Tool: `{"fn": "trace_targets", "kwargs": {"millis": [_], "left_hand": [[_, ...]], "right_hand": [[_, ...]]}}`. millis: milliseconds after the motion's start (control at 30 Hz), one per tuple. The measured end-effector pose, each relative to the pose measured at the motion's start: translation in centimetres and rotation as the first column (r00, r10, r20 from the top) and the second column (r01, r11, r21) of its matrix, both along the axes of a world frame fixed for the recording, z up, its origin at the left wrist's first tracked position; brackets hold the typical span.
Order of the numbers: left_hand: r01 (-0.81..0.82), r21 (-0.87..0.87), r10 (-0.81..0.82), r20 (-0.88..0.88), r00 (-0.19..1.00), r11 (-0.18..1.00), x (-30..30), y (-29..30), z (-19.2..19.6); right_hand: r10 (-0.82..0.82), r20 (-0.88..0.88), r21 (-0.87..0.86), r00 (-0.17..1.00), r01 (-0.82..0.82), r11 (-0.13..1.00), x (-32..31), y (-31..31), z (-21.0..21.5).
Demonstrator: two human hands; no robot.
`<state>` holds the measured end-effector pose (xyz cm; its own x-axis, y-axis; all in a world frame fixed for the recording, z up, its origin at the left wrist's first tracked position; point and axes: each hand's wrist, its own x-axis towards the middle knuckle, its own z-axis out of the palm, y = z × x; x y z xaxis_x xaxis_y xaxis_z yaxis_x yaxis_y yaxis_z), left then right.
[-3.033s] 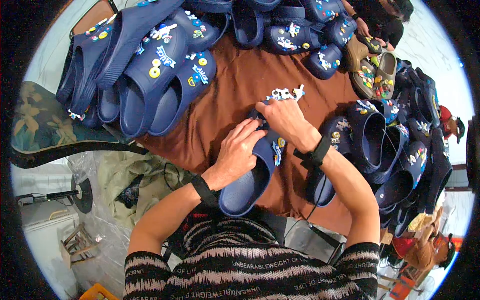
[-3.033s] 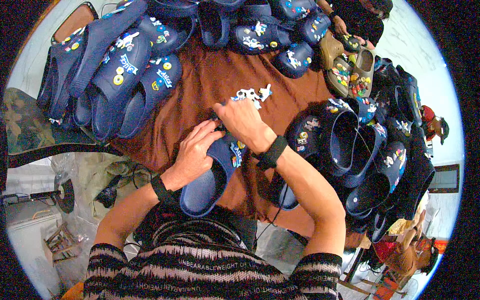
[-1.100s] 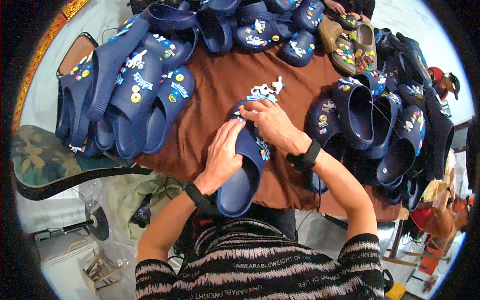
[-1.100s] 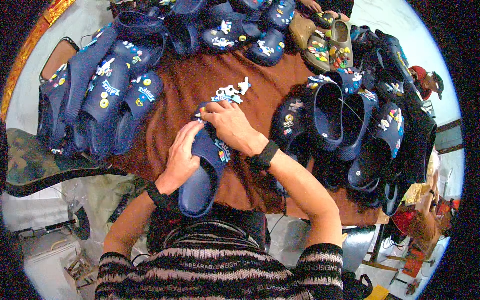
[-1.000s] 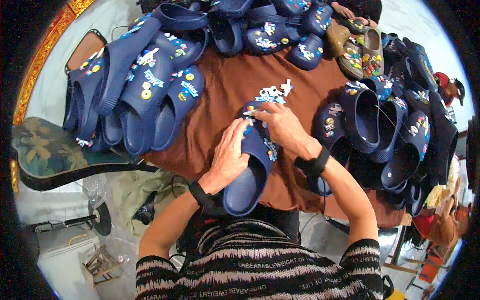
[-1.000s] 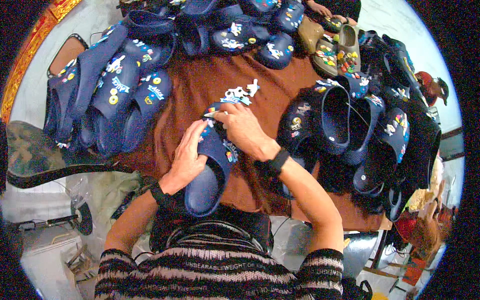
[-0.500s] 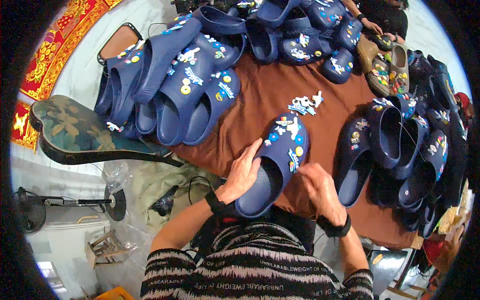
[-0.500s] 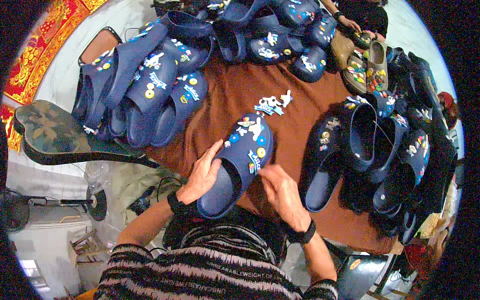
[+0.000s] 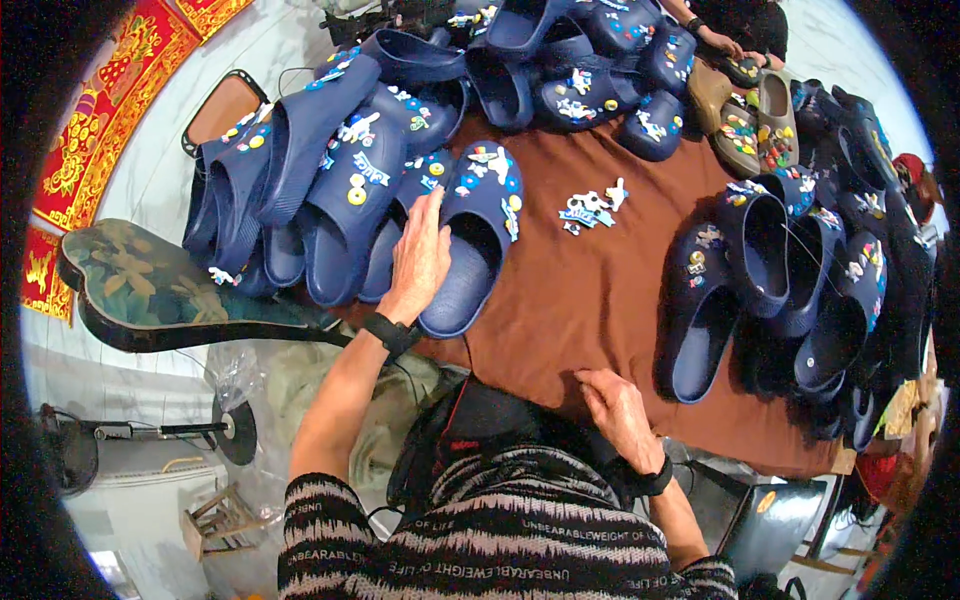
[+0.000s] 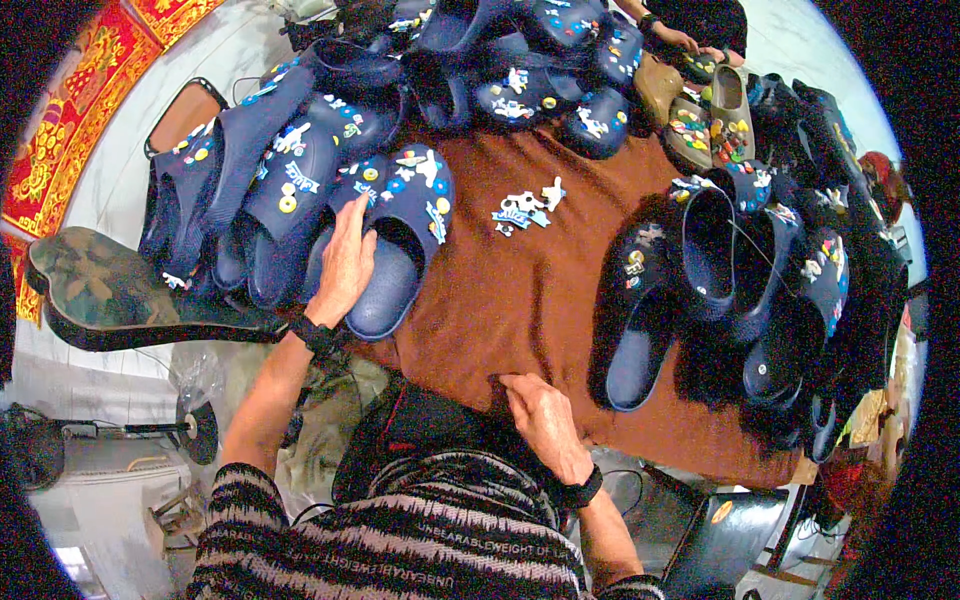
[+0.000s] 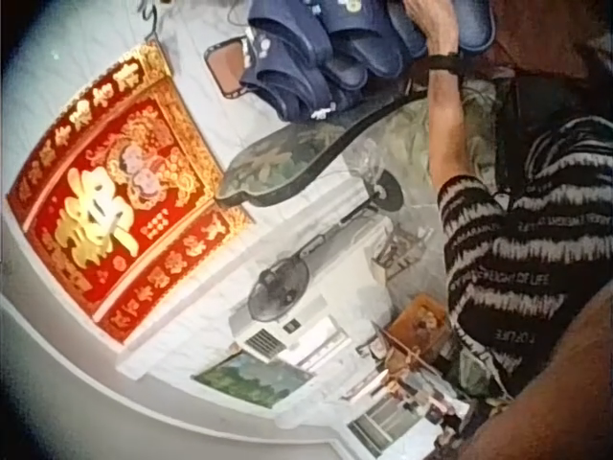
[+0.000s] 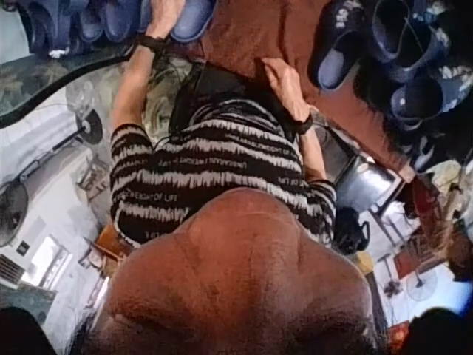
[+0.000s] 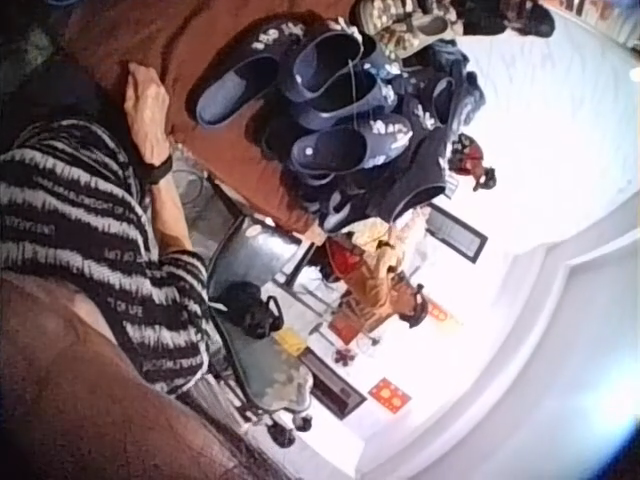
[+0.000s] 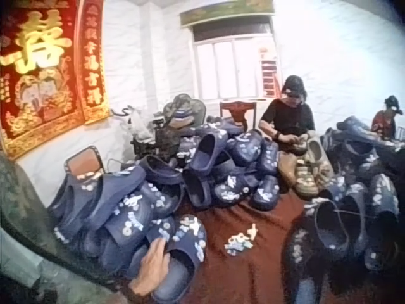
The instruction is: Attaching decorative charms to blue clog-style shoes.
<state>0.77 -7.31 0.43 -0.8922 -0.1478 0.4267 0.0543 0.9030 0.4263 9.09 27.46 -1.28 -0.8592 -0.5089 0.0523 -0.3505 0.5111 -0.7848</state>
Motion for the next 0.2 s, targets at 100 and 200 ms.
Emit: {"fn": "trace_targets", "kwargs": {"millis": [100,200], "left_hand": [[0.007,0.002,-0.007,-0.038,0.999,1.000,0.1,-0.3,-1.2],[-0.012,0.068,0.008,0.050,0.999,0.998,0.6,-0.9,-2.3]], "right_hand": [[-0.027,0.002,-0.002,1.000,0.027,1.000,0.3,0.3,-0.2],[-0.037,0.021,0.028,0.999,0.036,0.999,0.5,0.6,-0.9]]}}
